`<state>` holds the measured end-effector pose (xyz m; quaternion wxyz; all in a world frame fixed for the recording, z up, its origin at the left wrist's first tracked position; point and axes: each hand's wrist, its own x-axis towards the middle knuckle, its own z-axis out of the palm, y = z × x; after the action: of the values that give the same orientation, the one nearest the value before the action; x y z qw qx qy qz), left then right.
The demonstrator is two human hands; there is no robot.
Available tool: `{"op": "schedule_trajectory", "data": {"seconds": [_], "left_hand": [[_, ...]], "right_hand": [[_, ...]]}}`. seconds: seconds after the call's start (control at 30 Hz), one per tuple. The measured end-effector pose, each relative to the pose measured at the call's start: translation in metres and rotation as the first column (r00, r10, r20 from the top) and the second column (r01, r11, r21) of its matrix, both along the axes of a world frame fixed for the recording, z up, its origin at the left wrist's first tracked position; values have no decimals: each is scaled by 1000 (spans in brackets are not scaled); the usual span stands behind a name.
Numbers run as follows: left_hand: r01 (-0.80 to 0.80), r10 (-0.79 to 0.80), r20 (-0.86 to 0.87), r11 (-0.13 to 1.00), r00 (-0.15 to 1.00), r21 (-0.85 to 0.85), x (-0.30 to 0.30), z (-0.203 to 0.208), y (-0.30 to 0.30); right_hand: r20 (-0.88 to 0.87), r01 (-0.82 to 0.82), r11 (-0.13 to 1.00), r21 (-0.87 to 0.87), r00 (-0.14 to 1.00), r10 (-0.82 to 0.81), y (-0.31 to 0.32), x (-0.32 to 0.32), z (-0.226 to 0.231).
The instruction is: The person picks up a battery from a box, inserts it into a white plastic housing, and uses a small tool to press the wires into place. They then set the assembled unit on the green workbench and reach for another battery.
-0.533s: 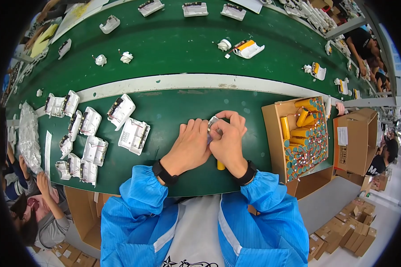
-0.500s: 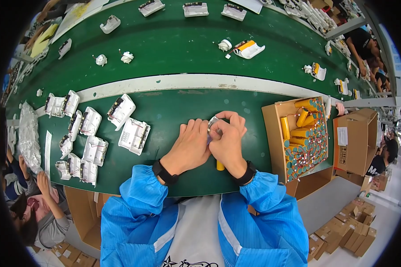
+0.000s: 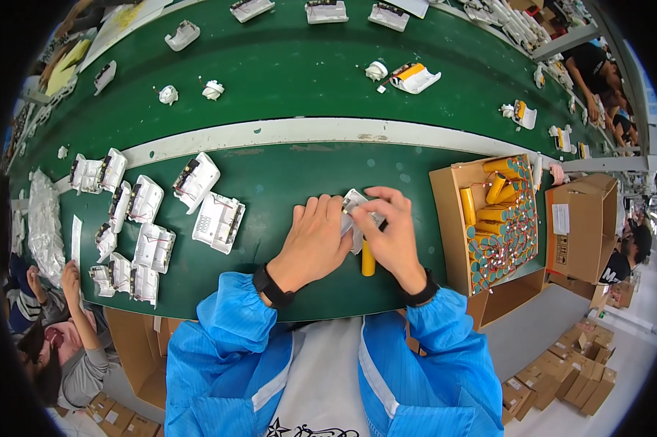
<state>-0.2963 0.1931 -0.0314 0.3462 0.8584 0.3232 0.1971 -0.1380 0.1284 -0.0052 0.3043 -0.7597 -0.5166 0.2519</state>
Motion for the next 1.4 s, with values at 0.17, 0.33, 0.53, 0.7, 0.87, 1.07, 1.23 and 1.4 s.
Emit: {"op": "schedule_trajectory", "data": {"seconds": [0.17,0.33,0.53,0.7,0.87,1.07,1.23,1.4], "left_hand": [[-35,35,-4,999,999,18,0,0,-1],[-76,75,-52,997,996,-21,4,5,-14],[-159,157,-94,987,983,-13,8,7,-28],[-186,187,-79,982,979,18,7,7,-32],[-198,200,-88,980,976,28,8,8,-31],[-188,188,-128,982,974,14,6,7,-30],[-185,181,-102,982,978,-26,1,4,-30],[-170,167,-64,984,984,-51,-13,8,-32]], "right_hand": [[-172,223,953,-204,950,-259,-27,7,28],[-212,201,667,-718,849,-484,-23,-11,51],[-259,123,674,-728,862,-437,-21,-10,49],[206,167,940,-298,973,-108,-25,-13,52],[390,-73,989,129,920,17,-19,-15,34],[443,-316,933,171,871,213,-10,-10,27],[461,-389,915,110,835,300,-7,-6,24],[455,-422,903,78,821,345,-4,-6,19]]}}
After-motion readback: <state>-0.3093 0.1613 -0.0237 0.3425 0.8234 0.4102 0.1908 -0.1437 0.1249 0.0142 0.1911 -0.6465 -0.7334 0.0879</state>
